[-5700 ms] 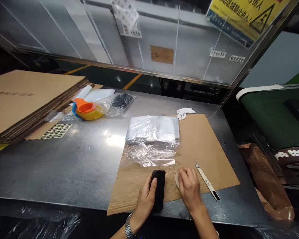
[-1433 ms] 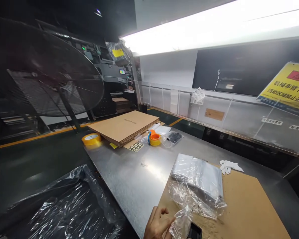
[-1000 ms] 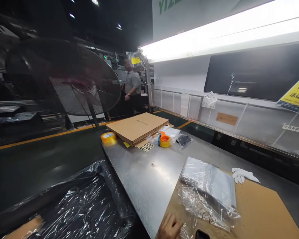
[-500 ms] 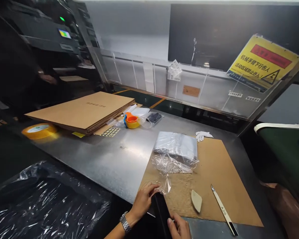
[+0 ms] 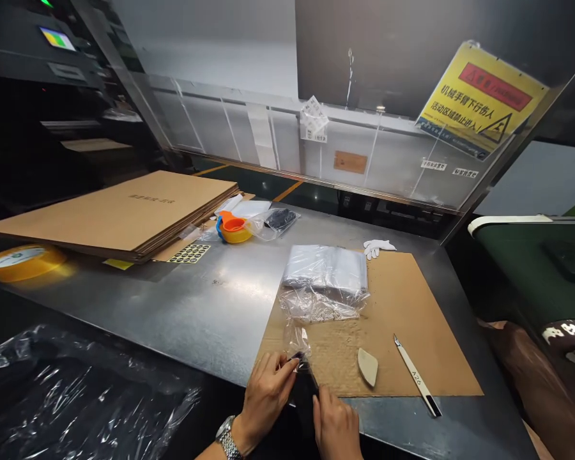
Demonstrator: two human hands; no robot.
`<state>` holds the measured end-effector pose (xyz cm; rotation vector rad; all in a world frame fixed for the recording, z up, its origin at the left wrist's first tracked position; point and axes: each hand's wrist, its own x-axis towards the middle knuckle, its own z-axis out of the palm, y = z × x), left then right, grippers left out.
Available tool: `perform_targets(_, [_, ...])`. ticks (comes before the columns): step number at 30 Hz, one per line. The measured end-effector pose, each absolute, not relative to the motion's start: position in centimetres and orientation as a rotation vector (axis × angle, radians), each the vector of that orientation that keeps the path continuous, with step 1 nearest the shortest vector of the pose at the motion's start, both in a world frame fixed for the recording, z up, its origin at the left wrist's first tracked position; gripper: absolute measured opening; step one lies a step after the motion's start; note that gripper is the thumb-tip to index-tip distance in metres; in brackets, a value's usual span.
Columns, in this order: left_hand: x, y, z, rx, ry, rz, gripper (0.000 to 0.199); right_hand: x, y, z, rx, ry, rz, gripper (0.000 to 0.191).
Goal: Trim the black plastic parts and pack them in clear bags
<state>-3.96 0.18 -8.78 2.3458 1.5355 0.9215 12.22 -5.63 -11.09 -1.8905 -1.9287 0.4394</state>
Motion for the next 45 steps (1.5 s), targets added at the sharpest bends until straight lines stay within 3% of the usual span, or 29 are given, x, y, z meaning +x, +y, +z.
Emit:
perform_targets(7, [-4.6, 0.2, -9.2, 2.421, 1.412, 0.921, 0.020, 13.0, -4.8, -9.7, -1.869, -1.829, 0.679, 0.026])
perform_targets(13, [-3.9, -0.6, -8.6, 2.442, 1.323, 0.902, 0.022, 12.9, -5.1, -9.6, -1.883, -1.798, 0.705, 0.029])
perform_targets(18, [-2.5, -1.8, -7.5, 2.496, 1.153, 0.877, 0.021, 12.5, -5.6, -9.7, -1.843, -1.865, 0.581, 0.044])
perform_targets(23, [-2.5, -1.9, -6.3, 2.446, 1.158, 0.900, 0.021, 13.1, -4.8, -9.3, -1.779, -1.582, 0.904, 0.042])
perform_targets(26, [-2.5, -2.0, -5.9, 2.463, 1.121, 0.941, 0.022, 13.3, -4.5, -8.6, -1.787, -1.552, 0.911, 0.039])
perform_targets(30, [-2.0, -2.6, -5.3, 2.606, 0.809, 1.010, 0.027, 13.1, -4.6, -6.8, -1.919, -1.741, 0.739, 0.045])
perform_targets(35, [-2.1, -1.2, -3.3, 2.521, 1.079, 0.903, 0.021, 14.1, -4.8, -2.1, -1.885, -1.901, 0.714, 0.030])
perform_targets(37, [-2.0, -0.1, -1.9, 2.537, 1.073, 0.860, 0.020, 15.1, -4.9, 0.2, -1.774, -1.889, 0.879, 0.025])
perform_targets(41, [-0.8, 1.2, 1.1, 2.468, 0.909, 0.972, 0.018, 16.8, -5.4, 2.3, -1.457, -1.292, 1.372, 0.028])
perform_targets(45, [1.4, 0.7, 2.5, 2.273, 0.783, 1.164, 0.016, 16.6, -7.2, -0.4, -1.460, -0.596, 1.052, 0.048])
